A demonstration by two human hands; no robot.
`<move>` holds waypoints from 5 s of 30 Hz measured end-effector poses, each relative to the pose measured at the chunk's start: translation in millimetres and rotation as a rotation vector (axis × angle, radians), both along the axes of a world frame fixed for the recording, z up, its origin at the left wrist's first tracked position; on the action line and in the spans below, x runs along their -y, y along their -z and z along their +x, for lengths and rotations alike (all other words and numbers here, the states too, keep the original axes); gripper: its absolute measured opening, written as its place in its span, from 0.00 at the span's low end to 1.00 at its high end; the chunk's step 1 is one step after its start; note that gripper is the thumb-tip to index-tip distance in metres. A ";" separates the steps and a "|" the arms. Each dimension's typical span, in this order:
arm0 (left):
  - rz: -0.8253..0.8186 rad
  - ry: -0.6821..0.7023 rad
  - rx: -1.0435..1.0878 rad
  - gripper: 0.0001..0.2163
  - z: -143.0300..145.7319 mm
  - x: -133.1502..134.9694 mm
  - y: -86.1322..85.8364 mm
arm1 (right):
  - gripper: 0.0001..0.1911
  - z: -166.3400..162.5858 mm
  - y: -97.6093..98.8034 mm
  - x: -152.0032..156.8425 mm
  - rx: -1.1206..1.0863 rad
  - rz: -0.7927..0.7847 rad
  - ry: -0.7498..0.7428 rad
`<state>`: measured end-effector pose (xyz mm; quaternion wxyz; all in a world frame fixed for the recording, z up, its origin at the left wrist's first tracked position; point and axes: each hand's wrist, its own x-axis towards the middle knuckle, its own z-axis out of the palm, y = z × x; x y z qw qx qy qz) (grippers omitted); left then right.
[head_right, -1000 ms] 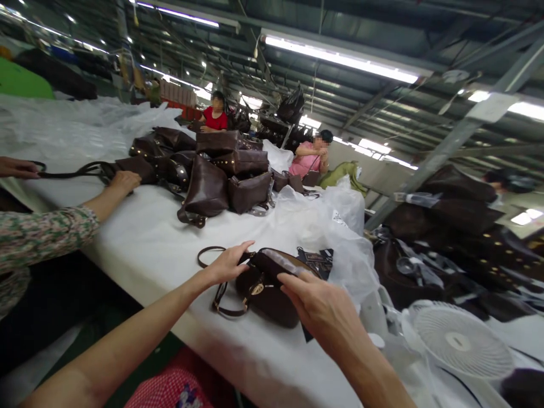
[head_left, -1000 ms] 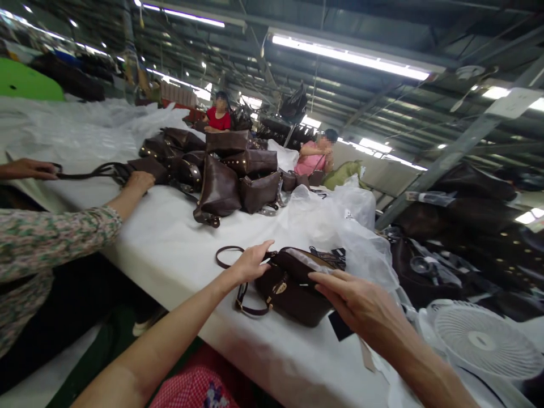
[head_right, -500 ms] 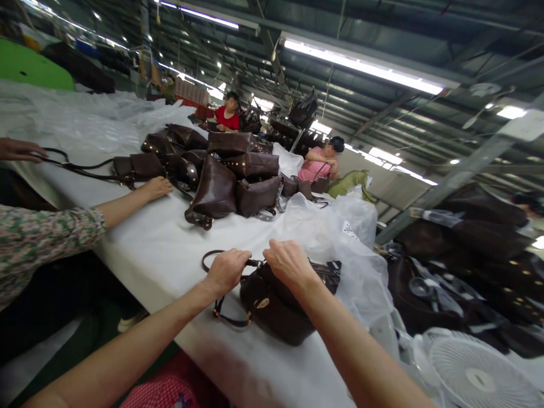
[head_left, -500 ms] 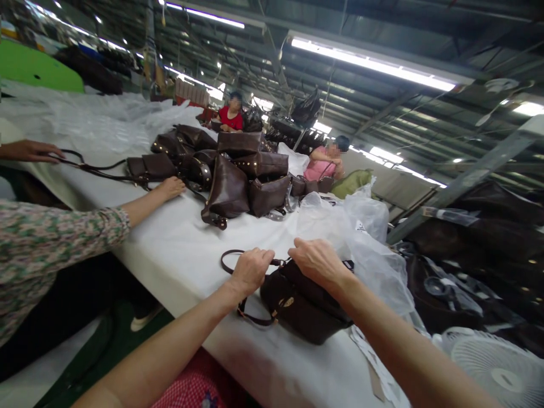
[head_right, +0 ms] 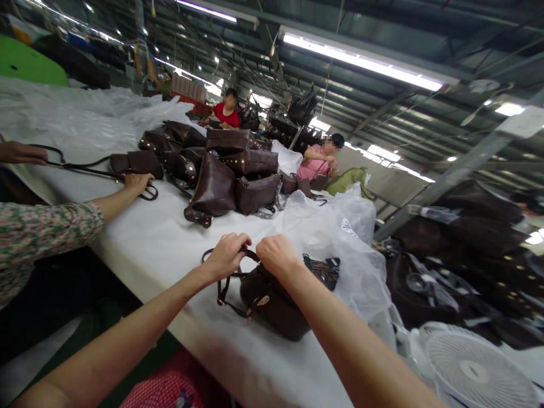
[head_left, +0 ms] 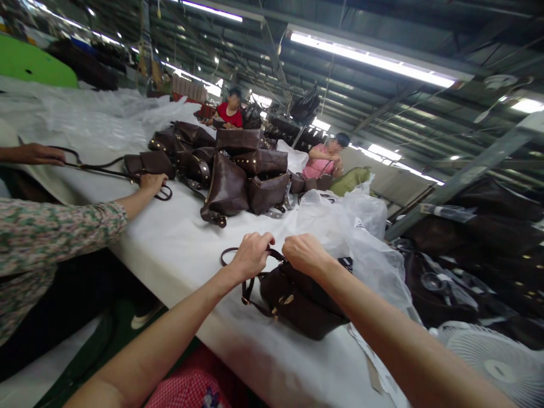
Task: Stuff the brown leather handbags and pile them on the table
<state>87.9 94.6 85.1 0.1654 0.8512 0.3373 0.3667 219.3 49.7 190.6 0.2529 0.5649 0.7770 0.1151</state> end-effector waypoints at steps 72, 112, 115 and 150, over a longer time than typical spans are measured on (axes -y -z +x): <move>-0.682 0.177 0.849 0.03 20.8 24.0 36.5 | 0.07 34.9 52.4 -17.5 -0.777 -0.008 -0.104; -1.209 0.345 1.073 0.21 42.1 31.3 36.1 | 0.08 33.2 32.4 -9.7 -1.143 0.234 0.323; -1.378 0.386 1.125 0.19 39.6 28.5 33.6 | 0.05 33.9 22.7 0.1 -1.125 0.247 0.276; -1.372 0.399 1.628 0.22 34.2 28.4 60.6 | 0.11 8.4 26.6 5.7 -0.359 0.135 -0.007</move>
